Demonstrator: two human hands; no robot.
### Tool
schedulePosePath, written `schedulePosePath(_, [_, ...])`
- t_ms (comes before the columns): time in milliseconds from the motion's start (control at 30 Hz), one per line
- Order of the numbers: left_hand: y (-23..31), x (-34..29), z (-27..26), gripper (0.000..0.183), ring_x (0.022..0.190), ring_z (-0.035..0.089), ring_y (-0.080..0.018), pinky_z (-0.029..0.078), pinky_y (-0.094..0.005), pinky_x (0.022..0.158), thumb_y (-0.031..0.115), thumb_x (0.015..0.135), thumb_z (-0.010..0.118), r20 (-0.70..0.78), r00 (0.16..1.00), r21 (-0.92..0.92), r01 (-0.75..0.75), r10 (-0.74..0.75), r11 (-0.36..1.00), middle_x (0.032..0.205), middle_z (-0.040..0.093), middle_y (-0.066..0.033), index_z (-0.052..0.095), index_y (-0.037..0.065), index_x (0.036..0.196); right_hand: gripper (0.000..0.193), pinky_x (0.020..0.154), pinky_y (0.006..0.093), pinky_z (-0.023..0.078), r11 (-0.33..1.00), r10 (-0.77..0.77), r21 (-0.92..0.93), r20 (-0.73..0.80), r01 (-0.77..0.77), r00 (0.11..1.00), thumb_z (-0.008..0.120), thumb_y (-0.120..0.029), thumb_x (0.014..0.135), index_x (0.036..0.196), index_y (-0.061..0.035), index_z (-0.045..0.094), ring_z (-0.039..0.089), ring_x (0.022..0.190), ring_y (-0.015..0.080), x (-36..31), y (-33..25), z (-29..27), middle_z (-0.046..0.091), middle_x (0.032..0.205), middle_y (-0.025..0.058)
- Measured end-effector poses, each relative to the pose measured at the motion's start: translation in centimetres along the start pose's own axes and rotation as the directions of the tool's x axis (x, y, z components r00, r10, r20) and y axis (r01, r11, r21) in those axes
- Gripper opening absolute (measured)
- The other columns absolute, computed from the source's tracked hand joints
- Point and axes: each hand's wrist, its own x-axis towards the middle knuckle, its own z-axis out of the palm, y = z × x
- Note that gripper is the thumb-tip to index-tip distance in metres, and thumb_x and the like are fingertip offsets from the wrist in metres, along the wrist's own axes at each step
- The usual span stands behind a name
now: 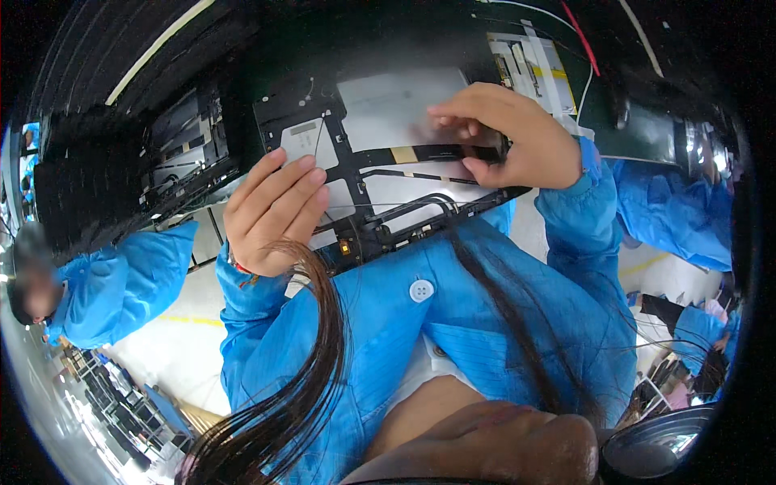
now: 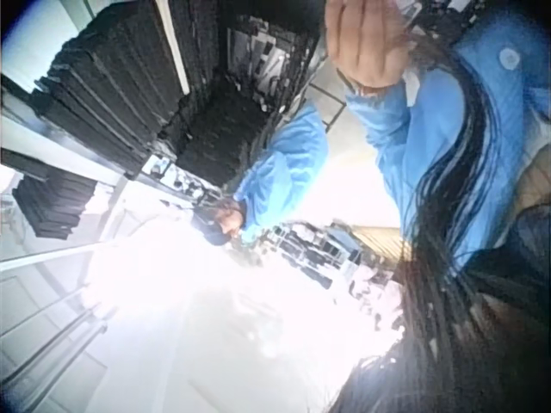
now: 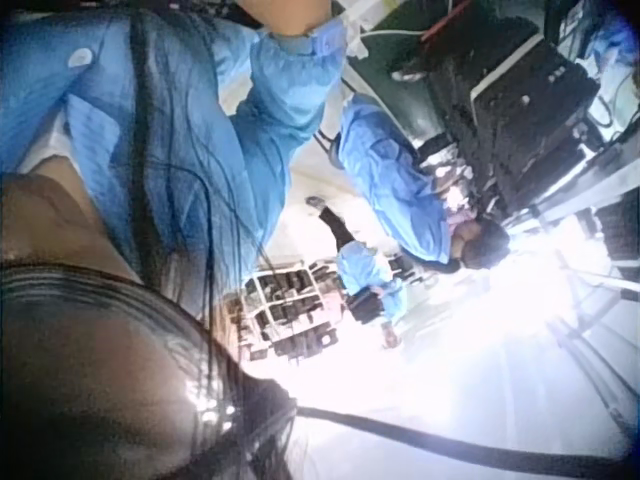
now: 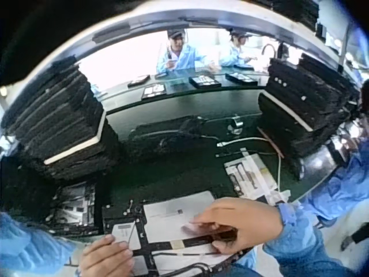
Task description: Testing tablet display functionality and assembling internal hardware components on an electronics production line.
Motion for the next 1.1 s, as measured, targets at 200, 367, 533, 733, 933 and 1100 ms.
schedulePosePath(200, [-1.9, 0.1, -0.6, 0.024, 0.091, 0.065, -0.0304, 0.05, -0.0456, 0.087, 0.006, 0.065, 0.066, -0.018, 0.992, -0.216, 0.12, -0.127, 0.969, 0.092, 0.066, -0.0173, 0.066, -0.002, 0.088, 0.073, 0.063, 0.0201, 0.042, 0.741, 0.172, 0.672, -0.174, -0.011, 0.97, 0.066, -0.003, 0.07, 0.137, -0.0116, 0.038, 0.051, 0.073, 0.0085, -1.0, 1.3, -0.5, 0.057, 0.083, 0.0023])
schedulePosePath(367, [-3.1, -1.5, 0.2, 0.021, 0.084, 0.066, -0.0254, 0.052, -0.0339, 0.079, -0.01, 0.063, 0.068, 0.028, 0.752, -0.691, 0.491, -0.658, 0.531, 0.088, 0.067, -0.0176, 0.064, -0.004, 0.083, 0.032, 0.062, 0.0321, 0.047, 0.353, 0.389, 0.801, -0.596, 0.484, 0.702, 0.061, -0.018, 0.084, 0.108, 0.0018, 0.055, 0.059, 0.068, 0.0187, -0.4, 2.0, -0.9, 0.059, 0.075, 0.006])
schedulePosePath(533, [-4.9, -1.2, 1.1, 0.024, 0.084, 0.06, -0.0136, 0.046, -0.0245, 0.079, -0.007, 0.073, 0.068, 0.365, 0.448, -0.819, 0.571, -0.816, -0.052, 0.093, 0.065, -0.0063, 0.063, -0.002, 0.096, 0.025, 0.063, 0.0249, 0.052, 0.376, 0.531, 0.839, -0.543, 0.394, 0.651, 0.059, -0.014, 0.087, 0.111, -0.0042, 0.06, 0.063, 0.081, 0.0142, -2.2, 7.7, -0.8, 0.065, 0.089, 0.01])
schedulePosePath(733, [-6.8, -0.3, 3.8, 0.029, 0.096, 0.06, -0.0173, 0.046, -0.0293, 0.084, 0.004, 0.084, 0.06, 0.621, 0.356, -0.72, 0.61, -0.698, -0.33, 0.108, 0.063, -0.0088, 0.054, -0.001, 0.113, 0.024, 0.063, 0.0256, 0.05, 0.679, 0.623, 0.734, -0.566, -0.014, 0.54, 0.061, -0.017, 0.086, 0.106, -0.0035, 0.061, 0.062, 0.077, 0.015, -2.4, 10.5, -0.5, 0.064, 0.09, 0.0045])
schedulePosePath(933, [-8.2, -0.5, 5.3, 0.025, 0.086, 0.063, -0.0155, 0.05, -0.0274, 0.07, 0.011, 0.086, 0.061, 0.726, 0.253, -0.589, 0.708, -0.639, -0.389, 0.102, 0.064, -0.0065, 0.056, -0.001, 0.107, 0.024, 0.063, 0.0261, 0.052, 0.764, 0.601, 0.598, -0.523, -0.242, 0.604, 0.063, -0.02, 0.084, 0.1, -0.0013, 0.063, 0.063, 0.079, 0.0148, -2.3, 12.2, -0.4, 0.065, 0.089, 0.0071])
schedulePosePath(1100, [-8.3, 1.9, 4.3, 0.03, 0.08, 0.063, -0.0152, 0.049, -0.0279, 0.06, 0.025, 0.085, 0.063, 0.532, 0.115, 0.039, 0.986, -0.839, 0.161, 0.089, 0.065, -0.0129, 0.06, -0.002, 0.097, 0.025, 0.058, 0.0268, 0.053, 0.793, 0.584, 0.539, -0.538, -0.285, 0.607, 0.066, -0.021, 0.082, 0.097, -0.0013, 0.065, 0.065, 0.069, 0.0137, -2.6, 12.8, -0.6, 0.066, 0.077, 0.0086])
